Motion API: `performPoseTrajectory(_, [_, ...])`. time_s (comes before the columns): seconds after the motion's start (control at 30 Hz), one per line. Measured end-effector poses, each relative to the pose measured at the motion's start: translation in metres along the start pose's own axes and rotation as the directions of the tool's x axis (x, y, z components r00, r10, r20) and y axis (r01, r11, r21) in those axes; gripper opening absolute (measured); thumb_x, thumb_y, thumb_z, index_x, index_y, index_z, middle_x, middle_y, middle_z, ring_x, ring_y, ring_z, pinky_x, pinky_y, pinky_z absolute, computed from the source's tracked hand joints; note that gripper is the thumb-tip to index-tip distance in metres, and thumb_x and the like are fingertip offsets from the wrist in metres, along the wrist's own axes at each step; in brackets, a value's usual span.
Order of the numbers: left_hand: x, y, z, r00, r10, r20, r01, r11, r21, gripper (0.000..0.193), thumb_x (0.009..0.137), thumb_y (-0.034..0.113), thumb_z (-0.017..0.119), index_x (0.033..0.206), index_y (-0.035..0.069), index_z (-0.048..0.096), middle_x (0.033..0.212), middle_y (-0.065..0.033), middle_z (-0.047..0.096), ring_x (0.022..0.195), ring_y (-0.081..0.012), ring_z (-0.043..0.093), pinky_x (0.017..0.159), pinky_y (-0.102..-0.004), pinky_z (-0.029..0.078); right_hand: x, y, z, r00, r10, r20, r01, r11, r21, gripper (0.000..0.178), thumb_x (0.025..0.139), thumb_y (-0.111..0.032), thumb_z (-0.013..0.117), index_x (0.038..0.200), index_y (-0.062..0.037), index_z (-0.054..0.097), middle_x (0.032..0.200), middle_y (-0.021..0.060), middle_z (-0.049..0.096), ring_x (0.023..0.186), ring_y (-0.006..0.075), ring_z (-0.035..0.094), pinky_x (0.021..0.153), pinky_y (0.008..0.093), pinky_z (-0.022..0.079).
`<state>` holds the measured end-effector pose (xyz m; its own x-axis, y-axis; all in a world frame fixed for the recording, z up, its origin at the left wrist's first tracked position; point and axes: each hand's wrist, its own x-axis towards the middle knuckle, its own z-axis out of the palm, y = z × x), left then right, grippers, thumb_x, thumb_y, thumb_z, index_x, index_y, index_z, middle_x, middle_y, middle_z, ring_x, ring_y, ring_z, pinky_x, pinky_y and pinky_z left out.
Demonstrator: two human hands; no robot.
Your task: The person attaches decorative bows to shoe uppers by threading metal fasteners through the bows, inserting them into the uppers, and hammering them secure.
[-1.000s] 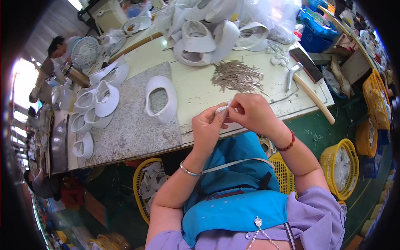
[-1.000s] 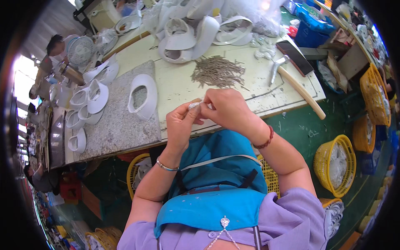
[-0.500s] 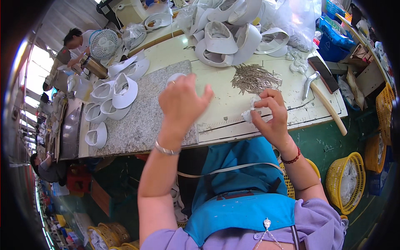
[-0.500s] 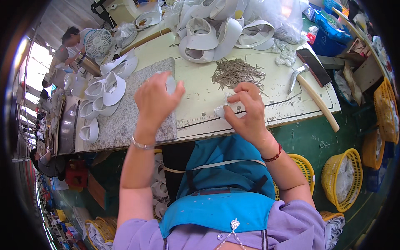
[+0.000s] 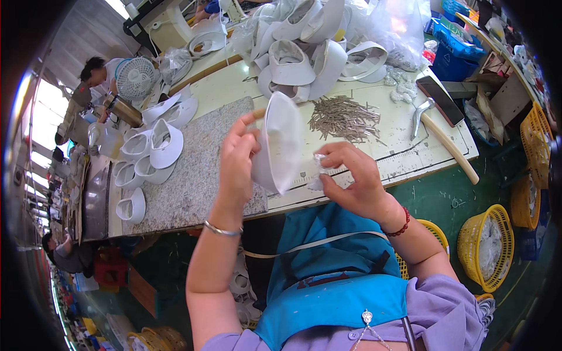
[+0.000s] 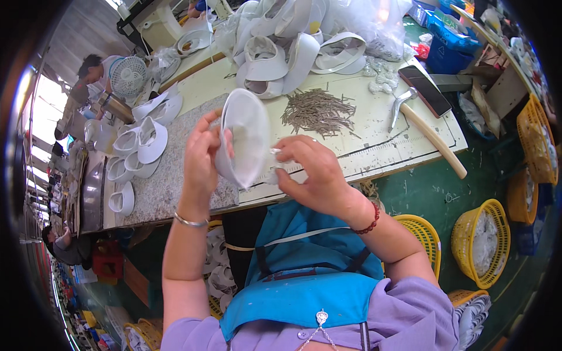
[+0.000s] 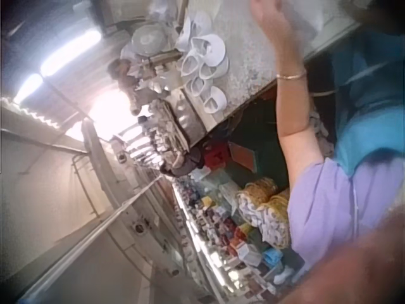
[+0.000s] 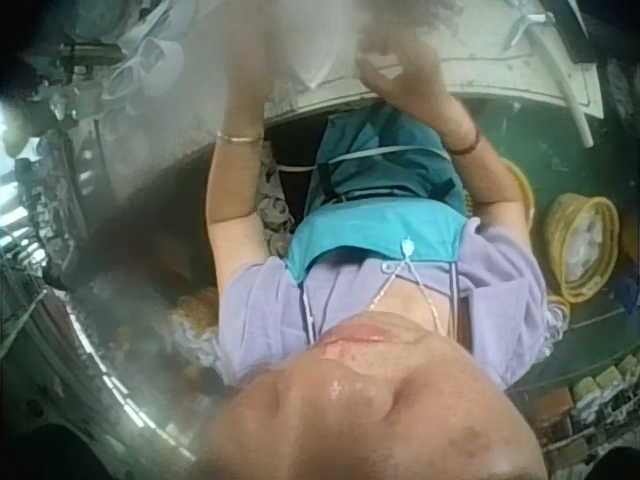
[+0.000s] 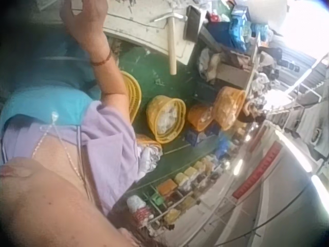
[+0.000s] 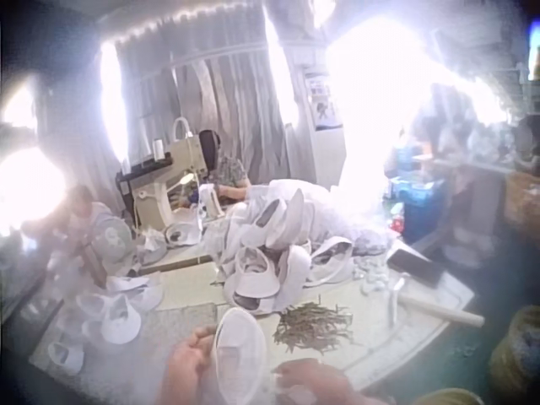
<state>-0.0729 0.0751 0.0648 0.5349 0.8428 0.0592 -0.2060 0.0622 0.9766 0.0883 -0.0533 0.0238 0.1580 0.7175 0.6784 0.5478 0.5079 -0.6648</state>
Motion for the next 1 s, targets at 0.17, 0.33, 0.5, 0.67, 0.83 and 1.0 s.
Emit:
performPoseTrajectory(0.17, [-0.037, -0.025, 0.019, 0.989, -0.025, 0.147, 0.066, 0.958, -0.278, 0.036, 0.091, 0.019, 0.045, 0.119, -0.002, 0.049, 0.075, 0.0004, 0.052, 0.062, -0.0047, 0.046, 0.054, -0.0165, 0.040, 0.024, -0.016, 0.000, 0.973, -0.224, -0.060, 0.207, 0.957, -0.204, 0.022, 0.065, -0.004, 0.068, 0.082, -0.0028, 0.054, 0.120, 0.0197, 0.054, 0.109, 0.0391, 0.051, 0.090, 0.0415, 0.042])
performPoseTrajectory(0.33, [-0.048, -0.028, 0.040, 0.999, 0.028, 0.036, -0.031, 0.998, 0.063, 0.034, 0.093, 0.024, 0.042, 0.115, 0.001, 0.051, 0.082, -0.0029, 0.056, 0.069, -0.0080, 0.052, 0.061, -0.0194, 0.044, 0.019, -0.020, -0.003, 0.970, -0.242, 0.008, 0.224, 0.884, -0.411, 0.020, 0.065, -0.007, 0.067, 0.079, -0.0055, 0.054, 0.114, 0.0135, 0.058, 0.107, 0.0321, 0.054, 0.091, 0.0422, 0.040])
performPoseTrajectory(0.5, [-0.044, -0.024, 0.039, 0.981, -0.179, 0.068, 0.191, 0.920, -0.343, 0.029, 0.093, 0.022, 0.040, 0.112, 0.002, 0.050, 0.091, -0.0044, 0.058, 0.080, -0.0117, 0.055, 0.076, -0.0278, 0.047, 0.002, -0.020, -0.003, 0.942, -0.310, 0.125, 0.333, 0.833, -0.443, 0.021, 0.063, -0.006, 0.066, 0.078, -0.0079, 0.052, 0.101, 0.0057, 0.061, 0.104, 0.0244, 0.056, 0.091, 0.0431, 0.040])
performPoseTrajectory(0.67, [-0.044, -0.029, 0.035, 0.983, -0.158, 0.095, 0.174, 0.967, -0.185, 0.021, 0.089, 0.015, 0.050, 0.106, 0.004, 0.049, 0.095, -0.0039, 0.057, 0.085, -0.0095, 0.054, 0.075, -0.0255, 0.046, -0.008, -0.029, -0.003, 0.895, -0.356, 0.268, 0.434, 0.833, -0.342, 0.020, 0.062, -0.006, 0.065, 0.075, -0.0085, 0.051, 0.096, 0.0044, 0.061, 0.101, 0.0233, 0.057, 0.092, 0.0423, 0.040])
performPoseTrajectory(0.83, [-0.047, -0.032, 0.039, 0.999, -0.041, -0.020, 0.042, 0.998, 0.055, 0.021, 0.085, 0.007, 0.057, 0.105, 0.003, 0.050, 0.096, -0.0036, 0.057, 0.085, -0.0074, 0.052, 0.075, -0.0239, 0.045, -0.011, -0.043, -0.018, 0.928, -0.216, 0.303, 0.242, 0.969, -0.048, 0.019, 0.063, -0.005, 0.065, 0.079, -0.0062, 0.054, 0.091, 0.0059, 0.062, 0.088, 0.0239, 0.060, 0.087, 0.0416, 0.044])
performPoseTrajectory(1.0, [-0.056, -0.038, 0.046, 0.976, 0.211, 0.047, -0.216, 0.949, 0.230, 0.021, 0.090, 0.009, 0.053, 0.109, 0.001, 0.053, 0.097, -0.0047, 0.058, 0.089, -0.0088, 0.052, 0.079, -0.0246, 0.043, -0.005, -0.037, -0.024, 0.993, 0.115, 0.033, -0.112, 0.990, -0.081, 0.019, 0.067, -0.008, 0.067, 0.082, -0.0043, 0.055, 0.073, 0.0065, 0.059, 0.057, 0.0235, 0.057, 0.053, 0.0321, 0.047])
